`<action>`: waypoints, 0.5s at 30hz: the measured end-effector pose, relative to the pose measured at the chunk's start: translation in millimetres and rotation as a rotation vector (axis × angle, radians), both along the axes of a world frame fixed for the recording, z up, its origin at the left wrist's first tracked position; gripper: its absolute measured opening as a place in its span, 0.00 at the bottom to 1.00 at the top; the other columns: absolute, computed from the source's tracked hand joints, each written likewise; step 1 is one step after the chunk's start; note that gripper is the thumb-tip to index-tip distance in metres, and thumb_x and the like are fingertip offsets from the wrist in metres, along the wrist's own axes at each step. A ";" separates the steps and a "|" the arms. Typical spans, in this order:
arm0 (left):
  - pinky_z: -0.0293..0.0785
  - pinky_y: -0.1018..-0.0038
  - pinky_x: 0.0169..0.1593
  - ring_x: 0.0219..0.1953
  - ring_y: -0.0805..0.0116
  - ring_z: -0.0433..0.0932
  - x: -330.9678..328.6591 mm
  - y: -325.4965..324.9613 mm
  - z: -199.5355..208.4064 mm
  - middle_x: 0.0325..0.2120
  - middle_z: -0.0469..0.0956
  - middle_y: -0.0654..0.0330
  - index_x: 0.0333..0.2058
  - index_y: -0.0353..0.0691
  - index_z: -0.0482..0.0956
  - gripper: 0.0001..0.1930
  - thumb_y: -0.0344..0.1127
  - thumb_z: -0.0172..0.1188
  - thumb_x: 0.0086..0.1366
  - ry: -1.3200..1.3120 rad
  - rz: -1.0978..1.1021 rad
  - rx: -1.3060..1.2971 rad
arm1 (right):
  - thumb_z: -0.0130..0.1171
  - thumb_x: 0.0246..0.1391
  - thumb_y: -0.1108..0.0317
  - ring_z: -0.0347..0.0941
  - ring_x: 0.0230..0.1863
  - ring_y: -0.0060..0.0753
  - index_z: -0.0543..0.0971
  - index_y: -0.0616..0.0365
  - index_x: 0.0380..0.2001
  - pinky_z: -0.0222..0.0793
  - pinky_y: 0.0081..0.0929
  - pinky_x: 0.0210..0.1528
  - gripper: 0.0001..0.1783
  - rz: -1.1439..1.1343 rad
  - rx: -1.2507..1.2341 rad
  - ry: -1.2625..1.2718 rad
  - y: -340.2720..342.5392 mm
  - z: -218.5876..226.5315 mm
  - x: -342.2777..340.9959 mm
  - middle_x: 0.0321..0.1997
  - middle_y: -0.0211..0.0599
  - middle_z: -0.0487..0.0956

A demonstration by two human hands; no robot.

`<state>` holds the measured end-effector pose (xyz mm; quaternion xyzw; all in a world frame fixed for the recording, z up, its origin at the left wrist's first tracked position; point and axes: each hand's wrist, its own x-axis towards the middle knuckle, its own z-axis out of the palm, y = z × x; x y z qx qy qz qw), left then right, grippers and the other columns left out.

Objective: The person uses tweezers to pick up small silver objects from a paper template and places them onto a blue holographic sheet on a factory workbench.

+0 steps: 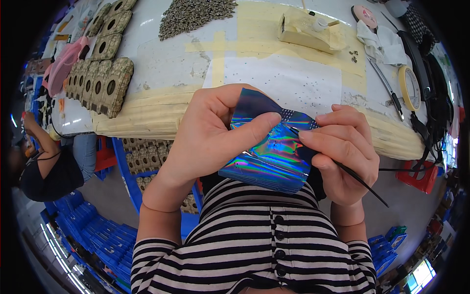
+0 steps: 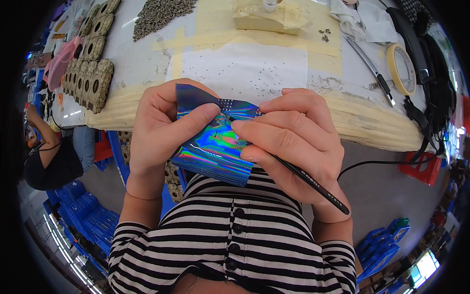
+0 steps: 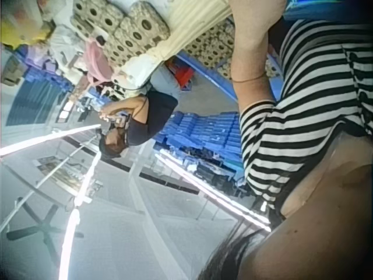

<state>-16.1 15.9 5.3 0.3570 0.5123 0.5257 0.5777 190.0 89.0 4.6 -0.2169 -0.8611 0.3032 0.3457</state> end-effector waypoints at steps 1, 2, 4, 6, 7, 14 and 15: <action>0.73 0.82 0.38 0.33 0.81 0.77 0.2 0.0 0.0 0.30 0.82 0.63 0.36 0.30 0.81 0.06 0.27 0.63 0.62 -0.007 0.002 -0.007 | 0.71 0.40 0.63 0.74 0.40 0.38 0.86 0.54 0.35 0.70 0.39 0.47 0.15 -0.003 0.002 -0.003 -0.4 0.0 -0.5 0.31 0.31 0.81; 0.74 0.82 0.38 0.33 0.81 0.77 0.6 -0.2 0.1 0.30 0.82 0.63 0.36 0.29 0.81 0.06 0.27 0.62 0.62 -0.013 0.004 -0.014 | 0.71 0.40 0.63 0.74 0.40 0.37 0.86 0.54 0.35 0.70 0.39 0.47 0.15 -0.007 0.004 -0.006 -0.8 0.5 -1.3 0.31 0.31 0.81; 0.74 0.82 0.39 0.33 0.81 0.77 1.7 -1.1 2.2 0.30 0.82 0.63 0.36 0.29 0.81 0.06 0.26 0.62 0.62 -0.020 0.012 -0.024 | 0.71 0.40 0.64 0.74 0.40 0.37 0.86 0.53 0.35 0.70 0.39 0.47 0.15 -0.006 0.018 -0.018 -1.1 1.9 -1.9 0.31 0.31 0.81; 0.74 0.82 0.39 0.33 0.81 0.77 2.6 -1.2 3.3 0.30 0.82 0.63 0.36 0.29 0.81 0.06 0.26 0.62 0.62 -0.029 0.018 -0.024 | 0.71 0.39 0.64 0.74 0.41 0.37 0.86 0.53 0.35 0.70 0.40 0.48 0.15 -0.006 0.045 -0.044 -1.5 2.6 -2.0 0.32 0.31 0.81; 0.74 0.82 0.38 0.32 0.80 0.77 2.3 -0.4 3.8 0.29 0.82 0.62 0.36 0.30 0.81 0.06 0.25 0.63 0.60 -0.011 0.013 -0.026 | 0.71 0.41 0.63 0.74 0.40 0.37 0.86 0.54 0.34 0.70 0.40 0.48 0.14 -0.006 0.054 -0.031 -1.4 1.7 -2.0 0.31 0.31 0.81; 0.73 0.82 0.30 0.26 0.75 0.79 -1.8 -5.6 7.6 0.25 0.81 0.60 0.33 0.34 0.83 0.09 0.18 0.67 0.51 0.501 -0.079 0.276 | 0.64 0.51 0.55 0.76 0.35 0.37 0.85 0.59 0.31 0.69 0.41 0.50 0.17 -0.085 -0.070 0.174 4.5 -1.0 7.4 0.27 0.34 0.81; 0.72 0.82 0.29 0.25 0.74 0.79 -3.0 -5.9 6.2 0.25 0.81 0.60 0.32 0.34 0.83 0.10 0.17 0.67 0.49 0.688 -0.115 0.417 | 0.64 0.51 0.55 0.76 0.35 0.37 0.85 0.59 0.31 0.69 0.41 0.50 0.17 -0.072 -0.071 0.161 4.9 -0.9 8.1 0.27 0.34 0.81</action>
